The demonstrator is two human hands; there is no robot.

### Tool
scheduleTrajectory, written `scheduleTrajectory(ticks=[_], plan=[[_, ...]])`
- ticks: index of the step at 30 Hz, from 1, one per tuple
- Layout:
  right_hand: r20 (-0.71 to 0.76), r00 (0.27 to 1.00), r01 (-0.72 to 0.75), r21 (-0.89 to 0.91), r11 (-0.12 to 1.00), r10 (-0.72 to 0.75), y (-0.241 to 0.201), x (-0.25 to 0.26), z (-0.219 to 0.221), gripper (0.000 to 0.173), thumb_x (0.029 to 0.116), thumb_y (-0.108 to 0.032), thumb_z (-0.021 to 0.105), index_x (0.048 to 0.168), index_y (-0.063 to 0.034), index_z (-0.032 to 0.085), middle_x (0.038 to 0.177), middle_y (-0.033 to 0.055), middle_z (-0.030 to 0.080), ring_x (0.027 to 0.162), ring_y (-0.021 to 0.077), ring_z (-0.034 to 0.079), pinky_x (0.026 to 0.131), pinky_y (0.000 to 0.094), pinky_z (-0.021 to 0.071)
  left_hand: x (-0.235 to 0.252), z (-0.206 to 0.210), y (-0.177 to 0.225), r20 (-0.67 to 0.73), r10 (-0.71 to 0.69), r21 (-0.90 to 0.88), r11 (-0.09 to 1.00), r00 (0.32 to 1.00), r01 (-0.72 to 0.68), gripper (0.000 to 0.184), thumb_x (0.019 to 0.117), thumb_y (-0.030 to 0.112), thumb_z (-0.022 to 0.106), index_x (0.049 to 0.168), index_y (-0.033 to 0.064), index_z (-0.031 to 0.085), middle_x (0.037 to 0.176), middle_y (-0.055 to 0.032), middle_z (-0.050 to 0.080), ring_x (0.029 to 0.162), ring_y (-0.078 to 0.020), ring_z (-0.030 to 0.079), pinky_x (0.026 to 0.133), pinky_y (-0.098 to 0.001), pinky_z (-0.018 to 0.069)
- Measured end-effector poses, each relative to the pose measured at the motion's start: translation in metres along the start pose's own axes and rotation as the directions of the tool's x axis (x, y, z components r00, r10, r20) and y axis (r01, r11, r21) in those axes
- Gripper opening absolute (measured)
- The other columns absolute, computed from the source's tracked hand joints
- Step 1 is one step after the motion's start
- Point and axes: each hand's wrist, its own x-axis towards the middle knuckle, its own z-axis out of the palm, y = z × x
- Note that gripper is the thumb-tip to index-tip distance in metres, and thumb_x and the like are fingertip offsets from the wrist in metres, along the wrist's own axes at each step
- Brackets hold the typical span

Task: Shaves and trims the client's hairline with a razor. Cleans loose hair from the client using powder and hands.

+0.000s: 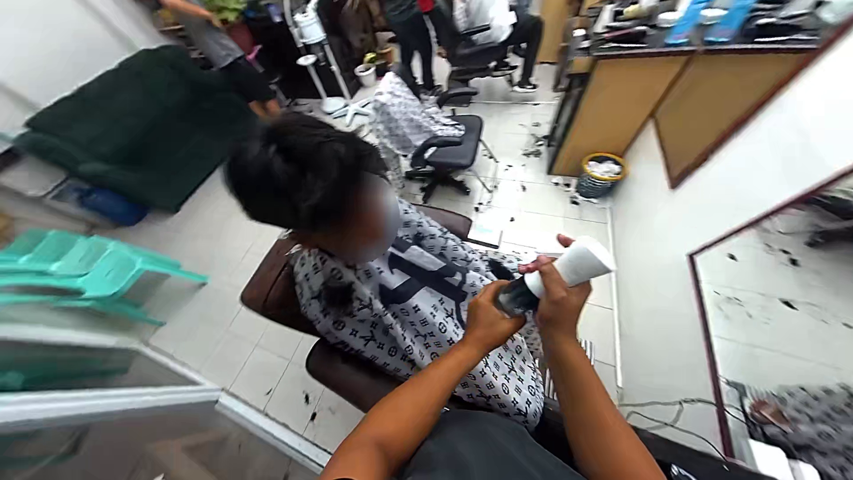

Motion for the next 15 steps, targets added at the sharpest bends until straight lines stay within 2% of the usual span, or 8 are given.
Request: scheduleTrajectory(ticks=[2, 4, 6, 8, 11, 13, 14, 15], plan=[[0.215, 0.976, 0.027, 0.062, 0.998, -0.040, -0.011, 0.008, 0.005, 0.056, 0.0945, -0.024, 0.070, 0.141, -0.0033, 0.048, 0.087, 0.0022, 0.075, 0.078, 0.0190, 0.074, 0.082, 0.0413, 0.0637, 0.004, -0.017, 0.010, -0.004, 0.086, -0.003, 0.996, 0.996, -0.087, 0.066, 0.0719, 0.018, 0.088, 0.128, -0.0065, 0.063, 0.123, -0.0200, 0.069, 0.114, -0.0261, 0.067, 0.102, -0.0437, 0.0536], [0.395, 0.909, 0.116, 0.059, 0.991, -0.130, -0.030, 0.016, 0.013, 0.050, 0.0926, -0.033, 0.075, 0.132, -0.0092, 0.058, 0.103, -0.0002, 0.075, 0.094, 0.0184, 0.074, 0.089, 0.0411, 0.0624, 0.006, -0.052, 0.025, 0.113, 0.187, 0.013, 0.982, 0.976, -0.189, 0.077, 0.0766, 0.030, 0.088, 0.136, -0.0063, 0.057, 0.132, -0.0205, 0.065, 0.124, -0.0259, 0.062, 0.110, -0.0431, 0.0486], [0.532, 0.802, 0.311, 0.018, 0.950, -0.273, -0.055, 0.031, 0.028, 0.047, 0.0893, -0.030, 0.078, 0.129, -0.0127, 0.061, 0.126, 0.0002, 0.067, 0.113, 0.0190, 0.067, 0.100, 0.0404, 0.0575, 0.013, -0.104, 0.042, 0.192, 0.302, 0.198, 0.920, 0.934, -0.339, 0.084, 0.0818, 0.049, 0.079, 0.144, -0.0023, 0.054, 0.140, -0.0169, 0.061, 0.133, -0.0252, 0.056, 0.114, -0.0448, 0.0433], [0.637, 0.682, 0.469, -0.005, 0.883, -0.359, -0.078, 0.044, 0.048, 0.055, 0.0896, -0.027, 0.077, 0.137, -0.0093, 0.055, 0.138, 0.0046, 0.060, 0.122, 0.0189, 0.063, 0.105, 0.0406, 0.0537, 0.029, -0.164, 0.055, 0.157, 0.432, 0.481, 0.752, 0.888, -0.451, 0.074, 0.0919, 0.054, 0.066, 0.142, 0.0005, 0.056, 0.140, -0.0161, 0.061, 0.133, -0.0277, 0.056, 0.111, -0.0515, 0.0431], [0.746, 0.549, 0.614, -0.053, 0.787, -0.378, -0.095, 0.045, 0.088, 0.053, 0.0927, -0.026, 0.073, 0.133, 0.0024, 0.054, 0.129, 0.0135, 0.067, 0.122, 0.0182, 0.064, 0.106, 0.0401, 0.0538, 0.065, -0.251, 0.081, 0.118, 0.470, 0.840, 0.422, 0.875, -0.340, 0.062, 0.0980, 0.048, 0.063, 0.149, 0.0131, 0.054, 0.147, -0.0220, 0.053, 0.130, -0.0342, 0.058, 0.102, -0.0554, 0.0505], [0.798, 0.502, 0.635, -0.078, 0.768, -0.335, -0.094, 0.038, 0.120, 0.061, 0.0910, -0.024, 0.073, 0.136, 0.0072, 0.047, 0.124, 0.0171, 0.067, 0.115, 0.0161, 0.066, 0.101, 0.0363, 0.0549, 0.085, -0.296, 0.115, 0.062, 0.429, 0.938, 0.283, 0.901, -0.200, 0.067, 0.0962, 0.056, 0.059, 0.154, 0.0234, 0.048, 0.161, -0.0242, 0.036, 0.146, -0.0434, 0.038, 0.107, -0.0719, 0.0354], [0.807, 0.493, 0.631, -0.076, 0.772, -0.324, -0.090, 0.035, 0.136, 0.063, 0.0896, -0.022, 0.075, 0.137, 0.0073, 0.045, 0.122, 0.0170, 0.067, 0.112, 0.0152, 0.067, 0.099, 0.0347, 0.0560, 0.095, -0.318, 0.131, 0.040, 0.415, 0.951, 0.265, 0.909, -0.162, 0.067, 0.0951, 0.058, 0.062, 0.151, 0.0217, 0.052, 0.159, -0.0250, 0.038, 0.146, -0.0458, 0.037, 0.108, -0.0748, 0.0311], [0.810, 0.495, 0.624, -0.079, 0.778, -0.314, -0.084, 0.032, 0.149, 0.065, 0.0885, -0.020, 0.075, 0.139, 0.0068, 0.044, 0.120, 0.0164, 0.068, 0.110, 0.0147, 0.067, 0.097, 0.0336, 0.0566, 0.104, -0.338, 0.144, 0.032, 0.417, 0.955, 0.255, 0.908, -0.151, 0.062, 0.0950, 0.057, 0.063, 0.140, 0.0134, 0.062, 0.144, -0.0272, 0.054, 0.133, -0.0471, 0.051, 0.103, -0.0709, 0.0399]])
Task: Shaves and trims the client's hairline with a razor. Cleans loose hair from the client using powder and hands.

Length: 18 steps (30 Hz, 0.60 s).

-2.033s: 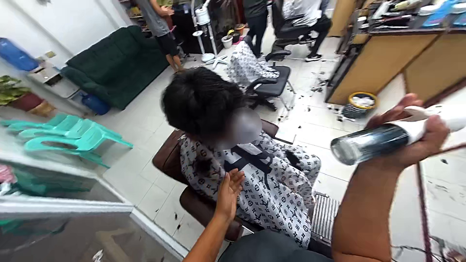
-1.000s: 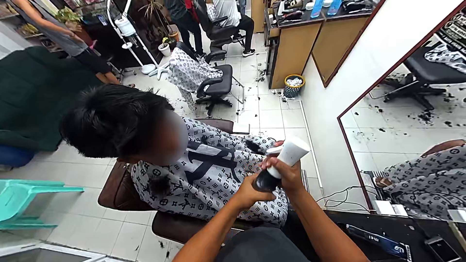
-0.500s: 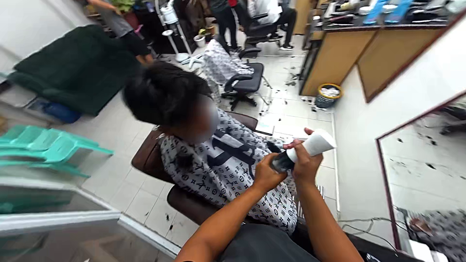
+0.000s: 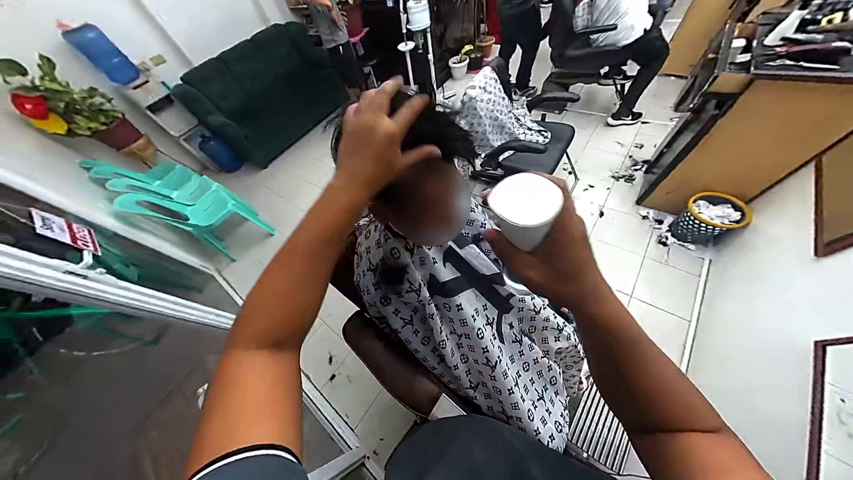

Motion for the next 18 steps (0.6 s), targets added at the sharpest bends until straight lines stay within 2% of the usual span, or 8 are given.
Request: scheduleTrajectory(ticks=[2, 3, 6, 9, 11, 14, 16, 18], plan=[[-0.007, 0.999, -0.039, 0.011, 0.999, 0.039, 0.005, 0.012, 0.021, 0.066, 0.0885, -0.020, 0.075, 0.141, 0.0043, 0.043, 0.115, 0.0137, 0.069, 0.104, 0.0132, 0.069, 0.093, 0.0316, 0.0579, 0.015, -0.028, -0.028, 0.029, 0.003, -0.041, 0.999, 1.000, -0.002, 0.052, 0.1003, 0.048, 0.059, 0.103, -0.0028, 0.070, 0.097, -0.0265, 0.070, 0.093, -0.0451, 0.069, 0.082, -0.0651, 0.0519], [-0.010, 0.998, -0.068, 0.015, 0.998, 0.068, 0.007, 0.016, 0.028, 0.065, 0.0893, -0.021, 0.074, 0.141, 0.0026, 0.043, 0.111, 0.0117, 0.070, 0.100, 0.0117, 0.070, 0.090, 0.0304, 0.0587, 0.015, -0.043, -0.038, 0.027, -0.019, -0.094, 0.995, 0.999, 0.022, 0.052, 0.1019, 0.045, 0.058, 0.096, -0.0052, 0.068, 0.089, -0.0246, 0.069, 0.084, -0.0412, 0.069, 0.078, -0.0618, 0.0525], [0.012, 0.992, -0.129, -0.010, 0.992, 0.129, 0.011, 0.017, 0.035, 0.065, 0.0909, -0.026, 0.073, 0.143, -0.0004, 0.043, 0.111, 0.0097, 0.070, 0.098, 0.0112, 0.070, 0.088, 0.0318, 0.0589, -0.014, -0.085, -0.064, -0.207, -0.218, -0.369, 0.920, 0.954, 0.130, 0.042, 0.1044, 0.041, 0.056, 0.101, 0.0004, 0.069, 0.086, -0.0057, 0.067, 0.072, -0.0120, 0.062, 0.070, -0.0335, 0.0531], [-0.001, 0.994, -0.107, 0.005, 0.994, 0.107, 0.006, 0.012, 0.039, 0.065, 0.0914, -0.026, 0.074, 0.142, 0.0013, 0.044, 0.119, 0.0108, 0.069, 0.108, 0.0098, 0.067, 0.096, 0.0291, 0.0564, -0.065, -0.095, -0.076, -0.341, -0.262, -0.651, 0.759, 0.903, -0.025, 0.018, 0.1092, 0.036, 0.047, 0.108, 0.0244, 0.062, 0.084, 0.0207, 0.062, 0.067, 0.0069, 0.057, 0.061, -0.0169, 0.0504], [-0.063, 0.989, -0.131, 0.015, 0.991, 0.132, 0.002, 0.006, 0.046, 0.063, 0.0912, -0.026, 0.075, 0.140, 0.0015, 0.045, 0.113, 0.0088, 0.070, 0.102, 0.0071, 0.068, 0.092, 0.0270, 0.0578, -0.085, -0.074, -0.073, -0.235, -0.072, -0.630, 0.771, 0.969, -0.095, 0.016, 0.1071, 0.034, 0.052, 0.111, 0.0221, 0.062, 0.097, 0.0157, 0.066, 0.086, 0.0038, 0.064, 0.077, -0.0211, 0.0561], [-0.175, 0.959, -0.233, -0.042, 0.972, 0.222, -0.013, -0.004, 0.060, 0.062, 0.0915, -0.027, 0.074, 0.139, -0.0005, 0.044, 0.107, 0.0042, 0.069, 0.097, 0.0030, 0.067, 0.089, 0.0241, 0.0576, -0.045, -0.029, -0.074, 0.016, 0.309, -0.480, 0.837, 0.951, -0.264, 0.056, 0.0869, 0.049, 0.072, 0.120, 0.0035, 0.070, 0.127, -0.0202, 0.064, 0.122, -0.0301, 0.060, 0.103, -0.0496, 0.0481], [-0.250, 0.930, -0.292, -0.066, 0.954, 0.267, -0.028, -0.015, 0.074, 0.063, 0.0923, -0.027, 0.075, 0.141, -0.0021, 0.043, 0.111, 0.0035, 0.071, 0.101, 0.0052, 0.069, 0.091, 0.0278, 0.0590, 0.000, -0.001, -0.062, 0.114, 0.469, -0.382, 0.834, 0.876, -0.397, 0.079, 0.0735, 0.068, 0.074, 0.126, 0.0093, 0.070, 0.139, -0.0239, 0.057, 0.132, -0.0389, 0.052, 0.108, -0.0601, 0.0414], [-0.315, 0.900, -0.343, -0.082, 0.936, 0.302, -0.042, -0.025, 0.086, 0.065, 0.0924, -0.028, 0.075, 0.143, -0.0031, 0.043, 0.114, 0.0030, 0.071, 0.104, 0.0065, 0.069, 0.093, 0.0292, 0.0590, 0.027, 0.019, -0.036, 0.195, 0.582, -0.267, 0.806, 0.790, -0.528, 0.072, 0.0735, 0.070, 0.072, 0.115, 0.0100, 0.073, 0.138, -0.0187, 0.061, 0.133, -0.0389, 0.053, 0.109, -0.0671, 0.0363]])
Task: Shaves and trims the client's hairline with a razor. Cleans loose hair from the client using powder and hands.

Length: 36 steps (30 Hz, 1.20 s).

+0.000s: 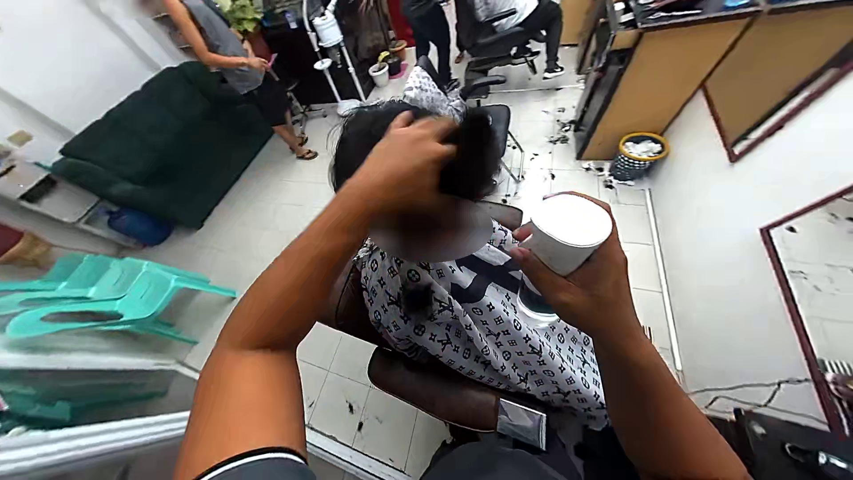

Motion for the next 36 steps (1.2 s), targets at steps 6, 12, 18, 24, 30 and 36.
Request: scheduleTrajectory(ticks=[6, 12, 18, 24, 30, 36], plan=[[-0.059, 0.994, -0.093, -0.095, 0.991, 0.087, -0.012, -0.033, -0.009, 0.065, 0.0929, -0.030, 0.074, 0.144, -0.0049, 0.043, 0.116, 0.0054, 0.071, 0.101, 0.0074, 0.070, 0.089, 0.0283, 0.0604, -0.062, 0.053, 0.010, -0.304, 0.364, 0.089, 0.931, 0.880, -0.354, 0.024, 0.0998, 0.003, 0.055, 0.116, 0.0025, 0.072, 0.147, -0.0088, 0.059, 0.142, -0.0303, 0.049, 0.117, -0.0550, 0.0366], [0.011, 1.000, 0.013, -0.010, 1.000, -0.013, -0.032, -0.026, 0.007, 0.067, 0.0936, -0.028, 0.074, 0.147, -0.0052, 0.040, 0.120, 0.0055, 0.070, 0.107, 0.0070, 0.069, 0.093, 0.0272, 0.0588, -0.132, 0.048, 0.011, -0.498, 0.294, 0.000, 0.941, 0.816, -0.339, 0.021, 0.0994, -0.001, 0.058, 0.112, 0.0008, 0.074, 0.120, -0.0151, 0.074, 0.118, -0.0262, 0.069, 0.104, -0.0391, 0.0540], [-0.020, 0.999, -0.030, -0.006, 1.000, 0.030, -0.040, -0.040, 0.034, 0.064, 0.0924, -0.032, 0.076, 0.143, -0.0076, 0.045, 0.110, 0.0036, 0.071, 0.101, 0.0029, 0.068, 0.091, 0.0230, 0.0579, -0.193, 0.006, -0.031, -0.486, -0.188, -0.445, 0.894, 0.854, -0.056, 0.010, 0.0964, 0.009, 0.064, 0.103, 0.0052, 0.071, 0.111, -0.0049, 0.074, 0.108, -0.0129, 0.070, 0.093, -0.0338, 0.0593], [-0.267, 0.957, -0.139, -0.074, 0.988, 0.114, -0.060, -0.062, 0.081, 0.067, 0.0906, -0.029, 0.079, 0.145, -0.0119, 0.044, 0.115, 0.0035, 0.072, 0.101, 0.0116, 0.072, 0.091, 0.0314, 0.0618, -0.056, -0.021, -0.062, -0.100, 0.484, -0.214, 0.843, 0.870, -0.493, 0.031, 0.0883, 0.040, 0.065, 0.109, 0.0197, 0.077, 0.133, -0.0132, 0.065, 0.136, -0.0383, 0.051, 0.109, -0.0664, 0.0371], [-0.491, 0.856, -0.253, -0.126, 0.959, 0.161, -0.092, -0.074, 0.141, 0.068, 0.0892, -0.025, 0.081, 0.144, -0.0078, 0.044, 0.118, 0.0044, 0.072, 0.103, 0.0159, 0.072, 0.092, 0.0342, 0.0630, 0.024, 0.005, -0.017, 0.290, 0.576, 0.038, 0.791, 0.764, -0.611, 0.038, 0.0916, 0.038, 0.064, 0.115, 0.0099, 0.072, 0.131, -0.0140, 0.065, 0.127, -0.0378, 0.057, 0.101, -0.0663, 0.0406], [-0.495, 0.851, -0.343, -0.271, 0.899, 0.175, -0.110, -0.061, 0.155, 0.068, 0.0904, -0.029, 0.078, 0.145, -0.0088, 0.044, 0.118, 0.0048, 0.071, 0.102, 0.0113, 0.071, 0.088, 0.0301, 0.0621, 0.088, 0.048, -0.063, -0.008, 0.853, -0.211, 0.509, 0.522, -0.834, 0.023, 0.0902, 0.038, 0.062, 0.079, 0.0190, 0.068, 0.068, -0.0043, 0.062, 0.061, -0.0264, 0.063, 0.049, -0.0539, 0.0471]])
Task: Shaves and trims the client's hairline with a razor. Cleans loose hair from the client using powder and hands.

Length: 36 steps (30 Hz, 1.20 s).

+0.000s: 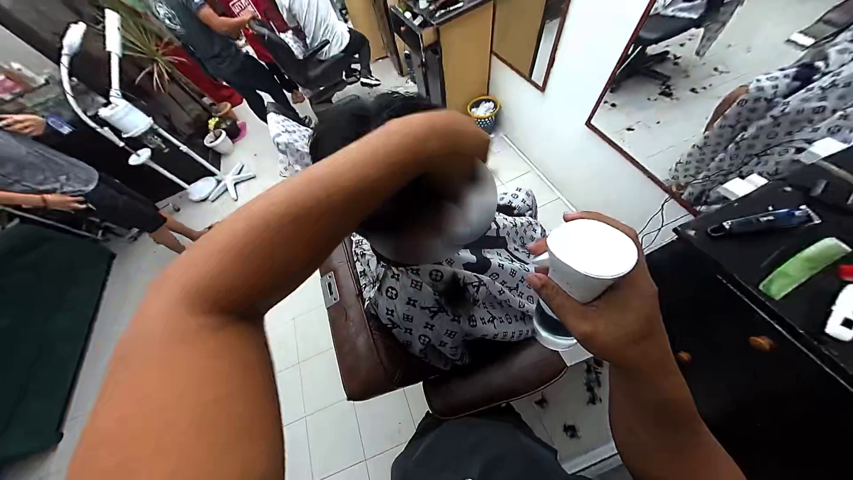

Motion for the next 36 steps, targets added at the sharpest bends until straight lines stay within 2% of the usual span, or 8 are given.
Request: scheduleTrajectory(ticks=[5, 8, 13, 20, 26, 30, 34, 36], plan=[[0.001, 0.999, 0.040, -0.016, 0.999, -0.040, -0.006, 0.011, 0.013, 0.071, 0.0913, -0.031, 0.077, 0.147, -0.0071, 0.041, 0.122, 0.0046, 0.069, 0.107, 0.0085, 0.068, 0.092, 0.0279, 0.0593, -0.022, -0.108, 0.042, -0.266, -0.388, -0.250, 0.912, 0.883, 0.326, 0.027, 0.1034, 0.025, 0.058, 0.111, 0.0047, 0.074, 0.104, -0.0068, 0.074, 0.101, -0.0145, 0.069, 0.095, -0.0386, 0.0541], [-0.032, 0.999, 0.041, -0.030, 0.999, -0.042, -0.010, 0.017, 0.014, 0.070, 0.0902, -0.030, 0.077, 0.146, -0.0083, 0.042, 0.120, 0.0016, 0.070, 0.110, 0.0065, 0.068, 0.095, 0.0268, 0.0577, -0.086, -0.137, 0.058, -0.509, -0.465, -0.363, 0.879, 0.725, 0.309, 0.022, 0.0990, 0.026, 0.066, 0.106, 0.0068, 0.072, 0.096, 0.0028, 0.072, 0.088, -0.0008, 0.068, 0.082, -0.0241, 0.0574], [-0.163, 0.986, -0.067, -0.130, 0.989, 0.045, -0.014, 0.032, 0.024, 0.069, 0.0874, -0.033, 0.080, 0.143, -0.0104, 0.044, 0.115, -0.0011, 0.067, 0.101, 0.0018, 0.067, 0.089, 0.0238, 0.0585, -0.082, -0.113, 0.068, -0.025, 0.066, -0.214, 0.974, 0.997, -0.070, 0.024, 0.0979, 0.030, 0.062, 0.110, 0.0165, 0.077, 0.115, 0.0021, 0.074, 0.110, -0.0094, 0.068, 0.100, -0.0383, 0.0552], [-0.371, 0.926, -0.173, -0.272, 0.947, 0.063, -0.042, -0.021, 0.099, 0.078, 0.0883, -0.040, 0.077, 0.149, -0.0068, 0.041, 0.119, 0.0063, 0.070, 0.107, 0.0083, 0.069, 0.095, 0.0292, 0.0584, 0.013, -0.050, -0.034, 0.442, 0.221, -0.517, 0.855, 0.869, 0.045, 0.036, 0.1037, 0.033, 0.057, 0.132, 0.0137, 0.068, 0.126, -0.0029, 0.069, 0.115, -0.0102, 0.063, 0.103, -0.0362, 0.0479], [-0.421, 0.903, -0.203, -0.250, 0.947, 0.083, -0.073, -0.045, 0.141, 0.075, 0.0877, -0.033, 0.081, 0.149, -0.0098, 0.043, 0.121, 0.0075, 0.070, 0.104, 0.0148, 0.072, 0.091, 0.0320, 0.0615, 0.018, 0.007, -0.105, -0.066, 0.193, -0.747, 0.641, 0.979, -0.177, 0.021, 0.1003, 0.022, 0.063, 0.083, 0.0111, 0.069, 0.071, 0.0150, 0.062, 0.065, 0.0088, 0.056, 0.065, -0.0142, 0.0481], [-0.464, 0.882, -0.257, -0.325, 0.910, 0.084, -0.092, -0.042, 0.169, 0.076, 0.0866, -0.032, 0.082, 0.149, -0.0161, 0.042, 0.125, 0.0029, 0.069, 0.106, 0.0134, 0.071, 0.093, 0.0330, 0.0612, 0.003, 0.012, -0.147, -0.116, -0.086, -0.434, 0.900, 0.989, 0.027, 0.028, 0.1024, 0.012, 0.056, 0.112, -0.0086, 0.071, 0.107, -0.0218, 0.072, 0.101, -0.0260, 0.069, 0.097, -0.0454, 0.0502], [-0.516, 0.857, -0.259, -0.422, 0.869, 0.005, -0.124, -0.050, 0.203, 0.074, 0.0860, -0.029, 0.083, 0.148, -0.0134, 0.045, 0.120, 0.0062, 0.072, 0.108, 0.0215, 0.071, 0.098, 0.0397, 0.0592, -0.076, -0.017, -0.146, -0.653, -0.334, -0.601, 0.775, 0.680, -0.197, 0.039, 0.1064, 0.034, 0.051, 0.114, -0.0012, 0.066, 0.098, -0.0051, 0.070, 0.087, -0.0106, 0.067, 0.079, -0.0322, 0.0570], [-0.523, 0.852, -0.252, -0.460, 0.851, -0.031, -0.139, -0.047, 0.234, 0.073, 0.0860, -0.028, 0.083, 0.148, -0.0169, 0.046, 0.122, 0.0031, 0.072, 0.113, 0.0202, 0.069, 0.104, 0.0387, 0.0560, -0.132, -0.001, -0.099, -0.833, -0.179, -0.444, 0.781, 0.523, -0.439, 0.037, 0.1033, 0.036, 0.057, 0.117, 0.0017, 0.060, 0.111, -0.0004, 0.064, 0.102, -0.0066, 0.061, 0.088, -0.0285, 0.0514]])
